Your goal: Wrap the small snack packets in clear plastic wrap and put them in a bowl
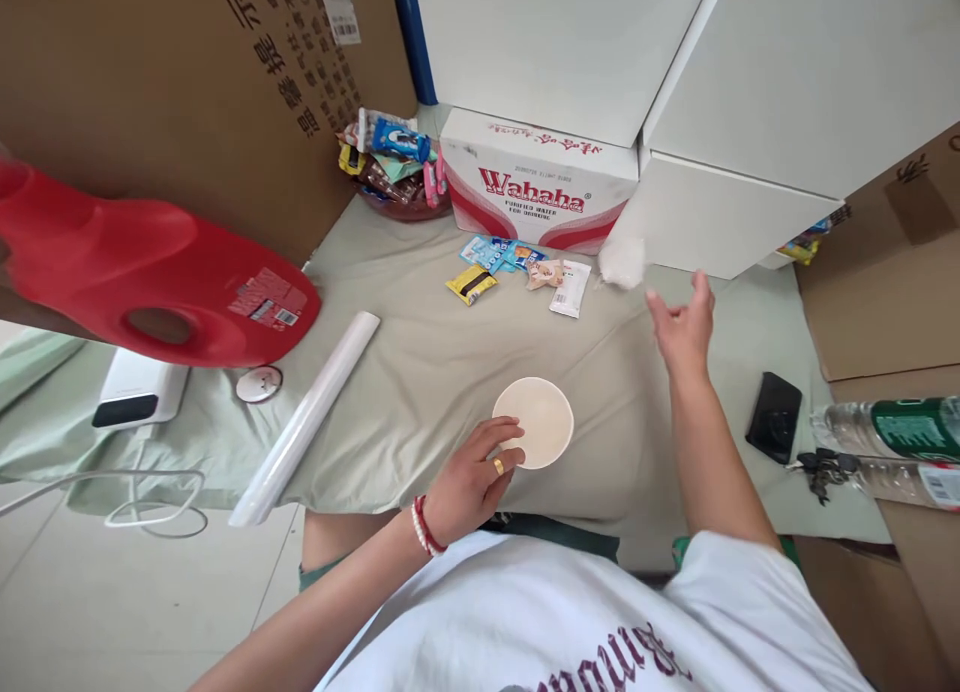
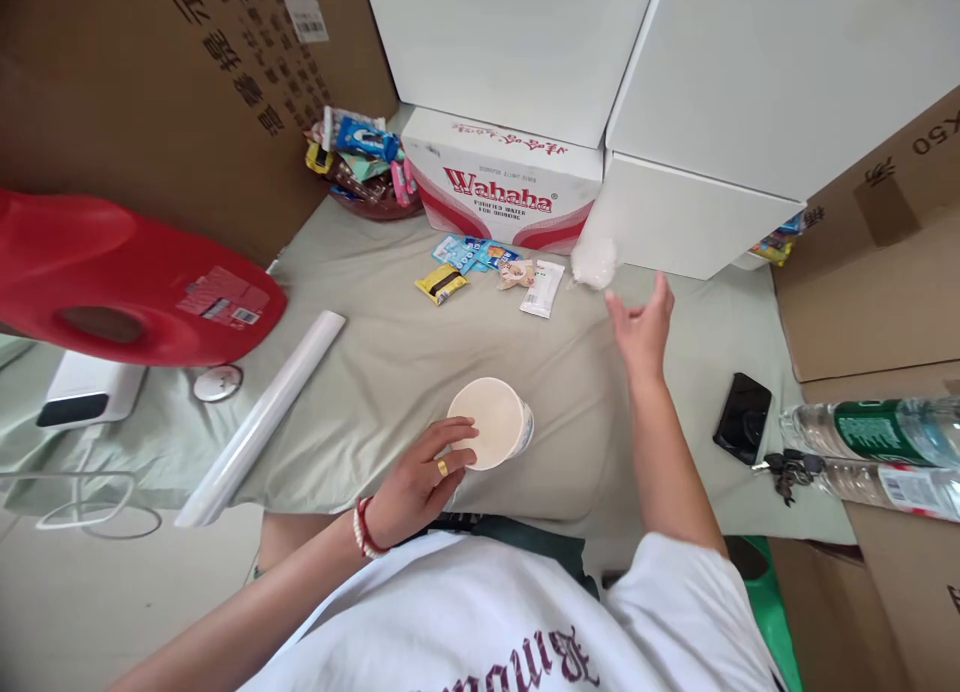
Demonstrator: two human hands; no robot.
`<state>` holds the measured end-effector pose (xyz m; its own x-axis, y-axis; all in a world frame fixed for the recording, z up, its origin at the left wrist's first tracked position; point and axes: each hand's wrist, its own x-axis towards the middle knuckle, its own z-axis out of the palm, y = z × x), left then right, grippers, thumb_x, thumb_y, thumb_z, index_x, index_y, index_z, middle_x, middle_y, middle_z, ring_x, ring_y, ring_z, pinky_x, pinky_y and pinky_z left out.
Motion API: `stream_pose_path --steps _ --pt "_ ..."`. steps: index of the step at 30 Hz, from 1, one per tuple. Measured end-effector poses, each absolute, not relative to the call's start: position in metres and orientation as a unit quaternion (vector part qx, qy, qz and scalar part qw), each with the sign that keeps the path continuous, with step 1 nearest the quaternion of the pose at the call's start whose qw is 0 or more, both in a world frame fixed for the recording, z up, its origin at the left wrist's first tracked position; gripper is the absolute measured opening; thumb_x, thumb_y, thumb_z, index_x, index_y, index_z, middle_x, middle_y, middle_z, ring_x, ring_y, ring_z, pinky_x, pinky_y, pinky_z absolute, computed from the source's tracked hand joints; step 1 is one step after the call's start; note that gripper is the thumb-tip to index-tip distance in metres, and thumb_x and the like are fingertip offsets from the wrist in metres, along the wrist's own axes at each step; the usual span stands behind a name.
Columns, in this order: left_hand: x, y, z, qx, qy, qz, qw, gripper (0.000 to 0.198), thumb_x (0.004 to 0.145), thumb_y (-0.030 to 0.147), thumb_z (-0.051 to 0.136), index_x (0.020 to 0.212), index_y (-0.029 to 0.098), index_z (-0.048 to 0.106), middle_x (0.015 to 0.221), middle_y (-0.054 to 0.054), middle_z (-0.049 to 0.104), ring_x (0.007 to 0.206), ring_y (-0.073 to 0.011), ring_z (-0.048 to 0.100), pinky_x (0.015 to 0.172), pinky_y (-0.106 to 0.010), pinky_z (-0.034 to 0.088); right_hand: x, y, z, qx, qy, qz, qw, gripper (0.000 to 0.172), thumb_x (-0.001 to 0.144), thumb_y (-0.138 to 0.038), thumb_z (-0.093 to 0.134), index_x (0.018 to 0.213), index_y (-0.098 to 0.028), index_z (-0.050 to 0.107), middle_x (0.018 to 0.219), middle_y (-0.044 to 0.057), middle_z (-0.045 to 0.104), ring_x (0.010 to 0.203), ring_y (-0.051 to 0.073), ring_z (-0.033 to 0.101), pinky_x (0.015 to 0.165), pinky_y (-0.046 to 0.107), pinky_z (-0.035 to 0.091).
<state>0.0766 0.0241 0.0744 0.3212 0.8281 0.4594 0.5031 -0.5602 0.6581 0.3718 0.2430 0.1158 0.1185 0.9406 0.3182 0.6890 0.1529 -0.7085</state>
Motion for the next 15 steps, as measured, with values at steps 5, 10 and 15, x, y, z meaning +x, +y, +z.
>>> stream_pose_path --steps 5,10,15 --pt "0.115 0.042 0.075 0.798 0.32 0.407 0.307 0.024 0.095 0.002 0.051 0.106 0.02 0.061 0.1 -0.009 0.068 0.122 -0.023 0.062 0.1 -0.041 0.06 0.4 0.085 0.131 -0.405 -0.839 0.285 0.228 0.047 0.095 -0.041 0.071 0.14 -0.035 0.062 0.15 0.011 0.054 0.09 0.019 0.067 0.079 0.036 0.062" --pt "0.157 0.047 0.067 0.809 0.309 0.416 0.276 0.032 0.098 0.015 0.058 0.129 0.021 0.061 0.14 -0.017 0.059 0.142 -0.028 0.051 0.111 -0.047 0.055 0.44 0.026 0.119 -0.523 -0.781 0.217 0.265 0.022 0.099 -0.025 0.058 0.112 -0.033 0.073 0.13 0.008 0.061 0.08 0.018 0.066 0.074 0.037 0.062" --pt "0.125 0.045 0.052 0.79 0.437 0.389 0.184 0.036 0.098 0.014 0.058 0.132 0.023 0.059 0.145 -0.016 0.056 0.144 -0.0293 0.049 0.115 -0.051 0.051 0.525 0.083 0.123 -0.718 -0.621 0.065 0.306 0.016 0.091 -0.041 0.067 0.094 -0.026 0.073 0.107 0.009 0.064 0.086 0.027 0.067 0.083 0.049 0.059"
